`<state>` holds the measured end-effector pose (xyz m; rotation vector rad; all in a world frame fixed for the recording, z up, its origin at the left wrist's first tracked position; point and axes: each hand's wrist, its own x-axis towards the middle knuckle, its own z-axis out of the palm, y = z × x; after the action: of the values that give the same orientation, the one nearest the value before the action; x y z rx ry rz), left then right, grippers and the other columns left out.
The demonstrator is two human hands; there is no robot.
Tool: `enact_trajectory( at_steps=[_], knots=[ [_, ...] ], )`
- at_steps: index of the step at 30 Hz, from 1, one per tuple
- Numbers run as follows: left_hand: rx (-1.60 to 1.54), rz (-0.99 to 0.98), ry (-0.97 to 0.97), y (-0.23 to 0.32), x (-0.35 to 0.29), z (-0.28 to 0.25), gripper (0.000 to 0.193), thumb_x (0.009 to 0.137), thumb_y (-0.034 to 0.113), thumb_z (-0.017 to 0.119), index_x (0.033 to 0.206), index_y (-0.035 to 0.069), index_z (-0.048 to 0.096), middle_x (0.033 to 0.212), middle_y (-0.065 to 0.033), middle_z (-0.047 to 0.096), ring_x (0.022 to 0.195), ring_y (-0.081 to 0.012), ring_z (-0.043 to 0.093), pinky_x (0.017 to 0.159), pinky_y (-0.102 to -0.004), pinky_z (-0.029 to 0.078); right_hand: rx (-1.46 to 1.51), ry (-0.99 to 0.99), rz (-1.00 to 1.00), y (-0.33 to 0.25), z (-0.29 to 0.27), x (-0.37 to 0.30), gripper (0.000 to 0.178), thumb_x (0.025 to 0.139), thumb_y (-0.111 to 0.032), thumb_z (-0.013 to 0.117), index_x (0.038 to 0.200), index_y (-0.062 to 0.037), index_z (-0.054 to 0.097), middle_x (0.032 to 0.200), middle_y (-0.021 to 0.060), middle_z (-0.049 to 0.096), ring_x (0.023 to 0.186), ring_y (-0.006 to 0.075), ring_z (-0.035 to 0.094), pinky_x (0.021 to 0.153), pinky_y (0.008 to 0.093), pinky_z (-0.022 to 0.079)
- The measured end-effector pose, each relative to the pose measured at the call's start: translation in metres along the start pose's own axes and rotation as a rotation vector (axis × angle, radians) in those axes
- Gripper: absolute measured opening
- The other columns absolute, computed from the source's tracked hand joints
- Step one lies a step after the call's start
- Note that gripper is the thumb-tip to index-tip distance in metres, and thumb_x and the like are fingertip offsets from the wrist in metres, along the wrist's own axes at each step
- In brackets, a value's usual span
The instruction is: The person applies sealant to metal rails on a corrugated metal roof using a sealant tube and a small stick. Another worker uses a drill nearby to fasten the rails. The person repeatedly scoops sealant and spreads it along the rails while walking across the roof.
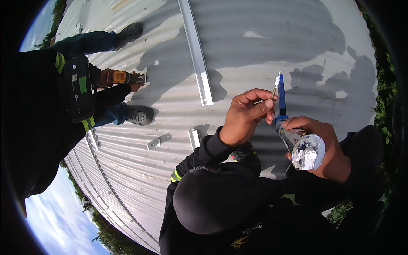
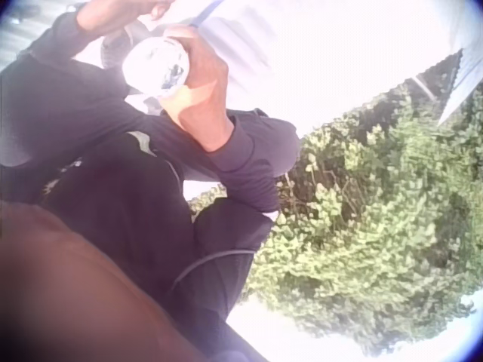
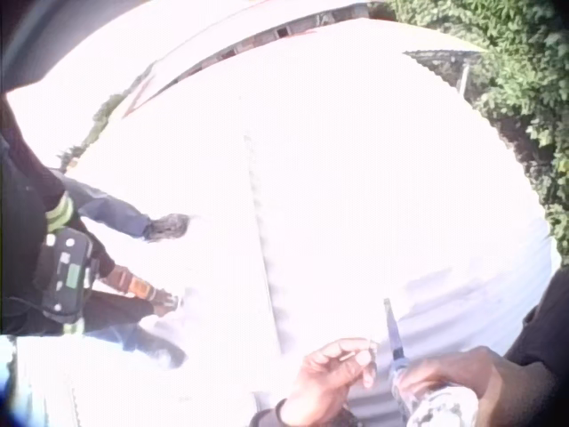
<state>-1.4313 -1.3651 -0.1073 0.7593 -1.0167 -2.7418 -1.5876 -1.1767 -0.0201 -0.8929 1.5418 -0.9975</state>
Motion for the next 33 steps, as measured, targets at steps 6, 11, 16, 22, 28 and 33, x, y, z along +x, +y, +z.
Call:
enact_trajectory(
  at_steps=[6, 11, 16, 22, 28, 33],
  knots=[
    [0.043, 0.027, -0.005, 0.0015, -0.0026, 0.0022, 0.019, 0.106, 0.006, 0.063, 0.122, -0.003, 0.07, 0.098, -0.0084, 0.067, 0.079, -0.0184, 0.067, 0.071, -0.0341, 0.054, 0.016, 0.029, -0.01, -0.0008, 0.0015, -0.0063, 0.056, 0.075, 0.0, 0.086, 0.126, 0.0006, 0.064, 0.125, 0.0138, 0.071, 0.111, 0.0212, 0.071, 0.096, 0.0349, 0.056],
    [0.019, 0.027, 0.01, -0.001, -0.0016, 0.0043, 0.019, 0.106, 0.005, 0.063, 0.122, -0.003, 0.07, 0.098, -0.0091, 0.067, 0.079, -0.0183, 0.067, 0.07, -0.034, 0.054, -0.022, 0.034, -0.042, -0.0008, 0.0018, -0.0057, 0.055, 0.076, -0.001, 0.086, 0.126, 0.0003, 0.063, 0.126, 0.0142, 0.07, 0.112, 0.0217, 0.071, 0.095, 0.0346, 0.055],
    [0.036, 0.045, -0.024, 0.001, -0.0021, 0.0039, 0.019, 0.106, 0.005, 0.063, 0.122, -0.003, 0.07, 0.098, -0.0091, 0.067, 0.079, -0.0181, 0.067, 0.07, -0.0334, 0.054, 0.001, 0.039, -0.009, -0.001, 0.0034, -0.005, 0.054, 0.076, -0.002, 0.085, 0.126, -0.0006, 0.064, 0.127, 0.0144, 0.07, 0.113, 0.0215, 0.07, 0.097, 0.0344, 0.055],
    [0.029, 0.051, -0.007, 0.0019, -0.0062, 0.0032, 0.019, 0.107, 0.006, 0.062, 0.122, -0.003, 0.069, 0.098, -0.0088, 0.068, 0.079, -0.0176, 0.066, 0.07, -0.0321, 0.053, -0.026, 0.038, 0.006, -0.0007, 0.0048, -0.005, 0.054, 0.076, -0.002, 0.084, 0.126, -0.0007, 0.064, 0.128, 0.0144, 0.07, 0.114, 0.0218, 0.07, 0.098, 0.0351, 0.055],
    [0.038, 0.051, -0.034, 0.0022, -0.0057, 0.0016, 0.02, 0.106, 0.006, 0.062, 0.123, -0.004, 0.069, 0.098, -0.0088, 0.067, 0.079, -0.0174, 0.066, 0.07, -0.0319, 0.053, -0.018, 0.047, -0.018, -0.0011, 0.0061, -0.0042, 0.053, 0.076, -0.001, 0.083, 0.126, -0.0003, 0.064, 0.127, 0.0141, 0.071, 0.112, 0.0221, 0.071, 0.095, 0.0354, 0.056],
    [0.042, 0.046, -0.027, 0.0022, -0.0064, 0.0018, 0.02, 0.106, 0.006, 0.063, 0.123, -0.004, 0.069, 0.098, -0.0088, 0.067, 0.079, -0.0173, 0.066, 0.07, -0.0318, 0.053, -0.025, 0.039, -0.016, -0.0025, 0.0054, -0.004, 0.054, 0.076, -0.002, 0.082, 0.126, -0.0002, 0.064, 0.126, 0.0142, 0.071, 0.11, 0.0223, 0.072, 0.093, 0.0354, 0.056]
  ],
)
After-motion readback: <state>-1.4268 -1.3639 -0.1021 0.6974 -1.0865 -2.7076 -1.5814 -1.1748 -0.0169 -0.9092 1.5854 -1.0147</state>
